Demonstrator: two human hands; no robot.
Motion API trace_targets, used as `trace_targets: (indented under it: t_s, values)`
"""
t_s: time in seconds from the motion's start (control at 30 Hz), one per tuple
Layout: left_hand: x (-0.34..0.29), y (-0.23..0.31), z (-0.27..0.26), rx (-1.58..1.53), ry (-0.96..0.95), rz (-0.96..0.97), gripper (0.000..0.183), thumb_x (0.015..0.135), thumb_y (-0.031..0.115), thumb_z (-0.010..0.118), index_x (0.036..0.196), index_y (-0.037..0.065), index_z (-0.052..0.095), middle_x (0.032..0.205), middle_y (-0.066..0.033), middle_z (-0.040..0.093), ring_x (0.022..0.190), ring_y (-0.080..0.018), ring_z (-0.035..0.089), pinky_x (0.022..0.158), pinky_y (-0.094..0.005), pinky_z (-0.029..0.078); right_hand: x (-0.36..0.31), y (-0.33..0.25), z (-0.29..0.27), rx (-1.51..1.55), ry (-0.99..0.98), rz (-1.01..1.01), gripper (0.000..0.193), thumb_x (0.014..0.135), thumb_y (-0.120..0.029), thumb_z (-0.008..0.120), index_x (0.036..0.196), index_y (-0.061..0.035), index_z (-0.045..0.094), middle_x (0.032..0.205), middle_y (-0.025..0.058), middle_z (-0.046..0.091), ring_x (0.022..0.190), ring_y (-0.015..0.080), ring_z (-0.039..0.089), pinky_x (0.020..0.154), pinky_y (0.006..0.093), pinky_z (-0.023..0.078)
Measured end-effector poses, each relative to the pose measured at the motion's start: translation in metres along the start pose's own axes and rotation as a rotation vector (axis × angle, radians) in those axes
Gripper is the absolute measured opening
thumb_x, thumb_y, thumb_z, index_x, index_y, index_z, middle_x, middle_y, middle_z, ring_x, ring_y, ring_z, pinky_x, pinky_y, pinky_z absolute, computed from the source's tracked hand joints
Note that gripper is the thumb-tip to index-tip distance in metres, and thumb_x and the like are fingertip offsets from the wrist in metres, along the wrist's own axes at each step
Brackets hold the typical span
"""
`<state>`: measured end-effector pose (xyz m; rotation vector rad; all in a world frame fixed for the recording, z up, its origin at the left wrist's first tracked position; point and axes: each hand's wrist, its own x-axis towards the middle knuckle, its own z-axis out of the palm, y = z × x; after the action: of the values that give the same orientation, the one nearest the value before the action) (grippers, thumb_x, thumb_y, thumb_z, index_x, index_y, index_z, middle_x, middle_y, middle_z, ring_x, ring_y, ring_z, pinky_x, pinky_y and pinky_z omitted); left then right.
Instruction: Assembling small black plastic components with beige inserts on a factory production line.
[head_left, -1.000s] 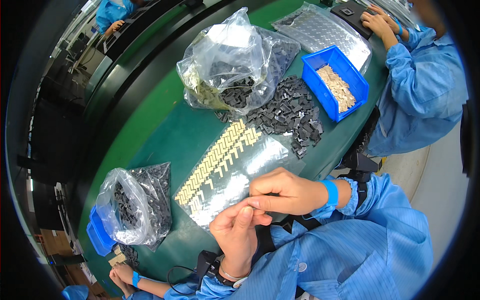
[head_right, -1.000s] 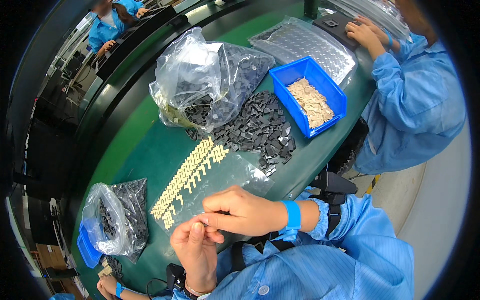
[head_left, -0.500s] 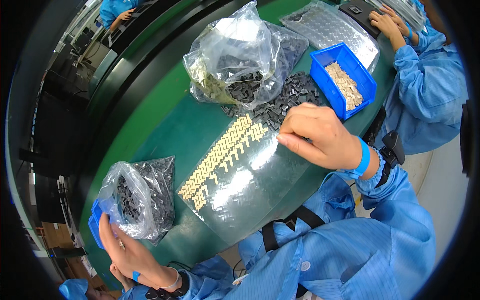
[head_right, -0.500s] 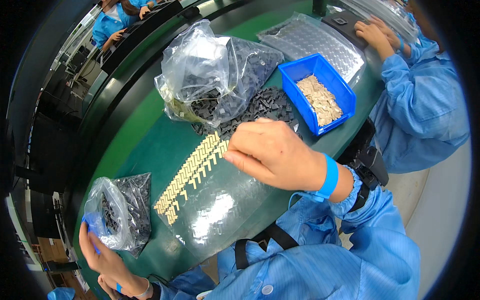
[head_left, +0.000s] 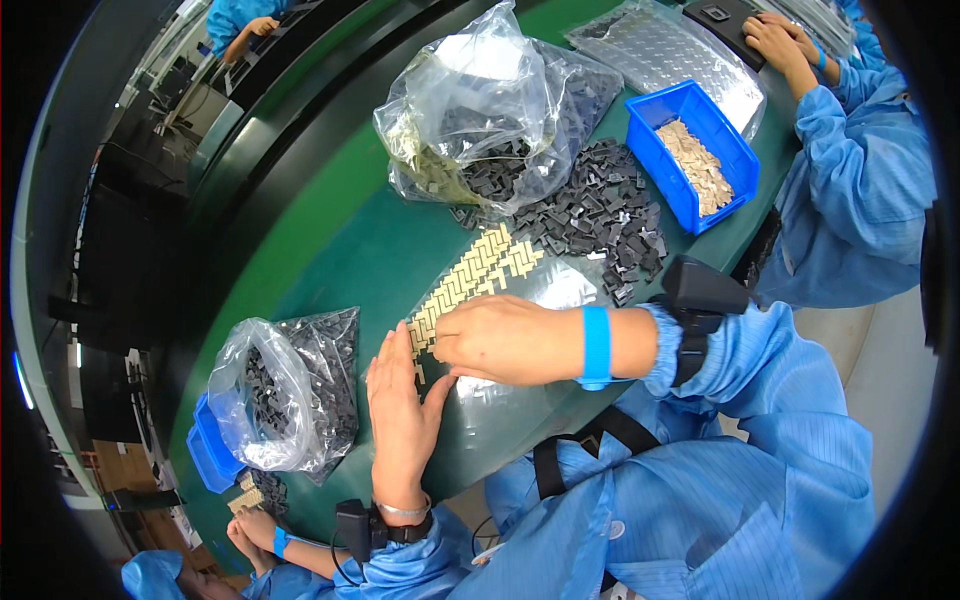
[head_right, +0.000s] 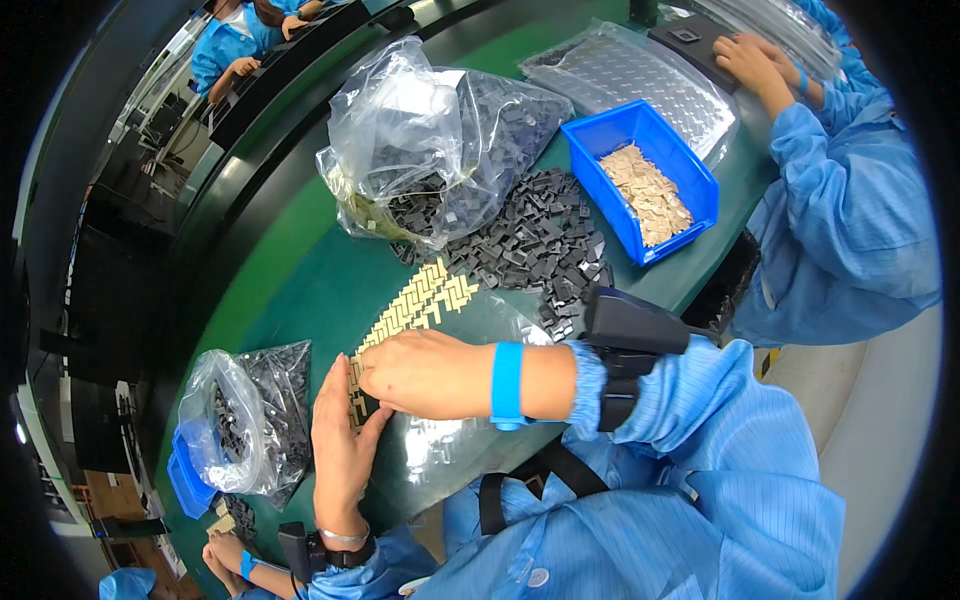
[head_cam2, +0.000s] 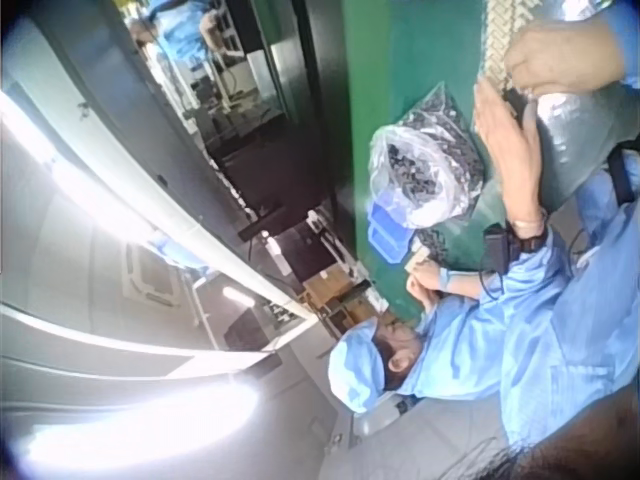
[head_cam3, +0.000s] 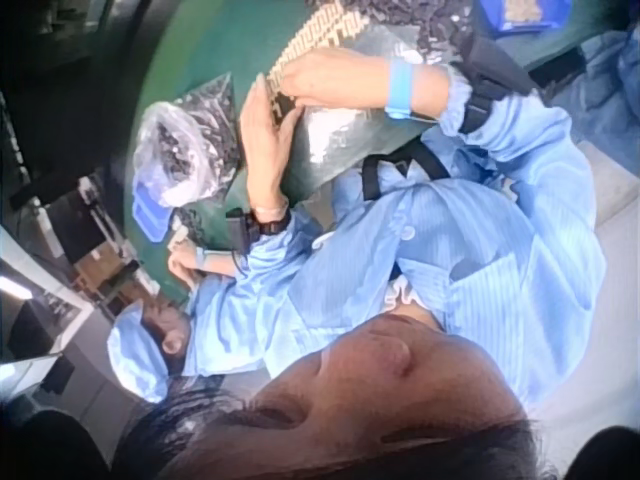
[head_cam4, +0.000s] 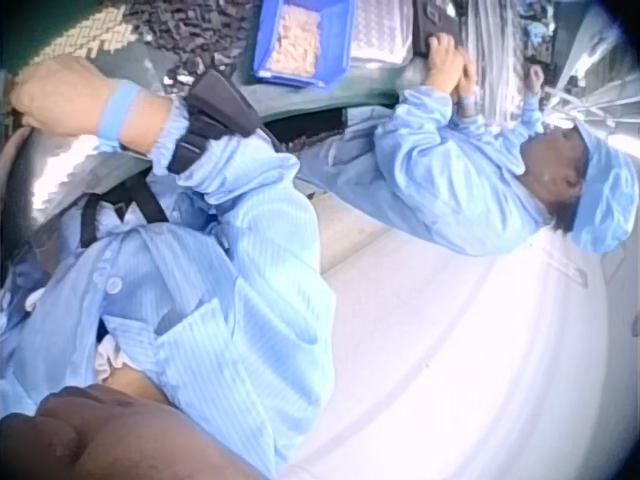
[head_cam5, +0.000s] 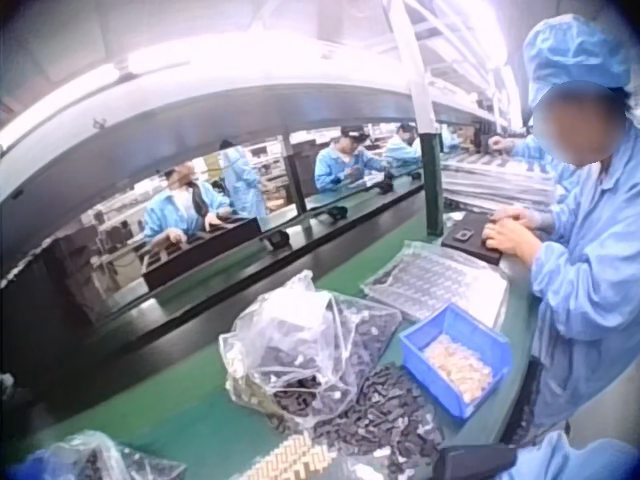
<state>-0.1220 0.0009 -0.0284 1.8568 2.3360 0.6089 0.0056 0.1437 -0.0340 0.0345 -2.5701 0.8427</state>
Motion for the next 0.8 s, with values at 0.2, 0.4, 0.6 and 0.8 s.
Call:
trace_targets:
  t_s: [0.2, 0.4, 0.6, 0.8]
  values:
    - [0.003, -0.003, -0.001, 0.003, -0.031, -0.065, 0.075, 0.070, 0.018, 0.074, 0.132, 0.000, 0.037, 0.120, -0.0182, 0.054, 0.112, -0.0301, 0.051, 0.102, -0.0492, 0.027, 0.009, 0.015, 0.022, -0.006, 0.036, -0.018, 0.019, 0.065, -0.013, 0.068, 0.077, 0.0003, 0.059, 0.084, 0.0121, 0.057, 0.084, 0.0299, 0.059, 0.073, 0.0393, 0.049]
    - [0.004, -0.008, -0.001, 0.041, 0.001, -0.053, 0.075, 0.066, 0.015, 0.076, 0.131, 0.006, 0.041, 0.116, -0.0108, 0.059, 0.108, -0.0253, 0.055, 0.105, -0.0497, 0.020, 0.016, 0.020, 0.029, -0.042, 0.021, -0.024, 0.015, 0.066, -0.011, 0.065, 0.077, -0.0016, 0.059, 0.086, 0.0109, 0.057, 0.087, 0.0280, 0.058, 0.075, 0.0386, 0.049]
    - [0.003, -0.007, -0.003, 0.079, 0.016, -0.029, 0.069, 0.069, 0.018, 0.074, 0.130, 0.008, 0.043, 0.112, -0.0079, 0.059, 0.107, -0.0234, 0.055, 0.106, -0.0531, 0.015, 0.018, 0.019, 0.029, -0.106, 0.011, -0.065, 0.021, 0.069, -0.017, 0.066, 0.078, -0.0018, 0.056, 0.086, 0.0088, 0.054, 0.083, 0.0268, 0.056, 0.070, 0.0380, 0.049]
    - [-0.001, -0.011, 0.000, 0.225, -0.009, -0.027, 0.052, 0.071, 0.027, 0.072, 0.117, 0.007, 0.057, 0.122, -0.0082, 0.052, 0.120, -0.0260, 0.043, 0.104, -0.0582, 0.011, 0.018, 0.022, 0.029, -0.088, -0.011, -0.068, 0.026, 0.067, -0.018, 0.068, 0.084, -0.0008, 0.059, 0.086, 0.0093, 0.054, 0.082, 0.0264, 0.056, 0.069, 0.0378, 0.049]
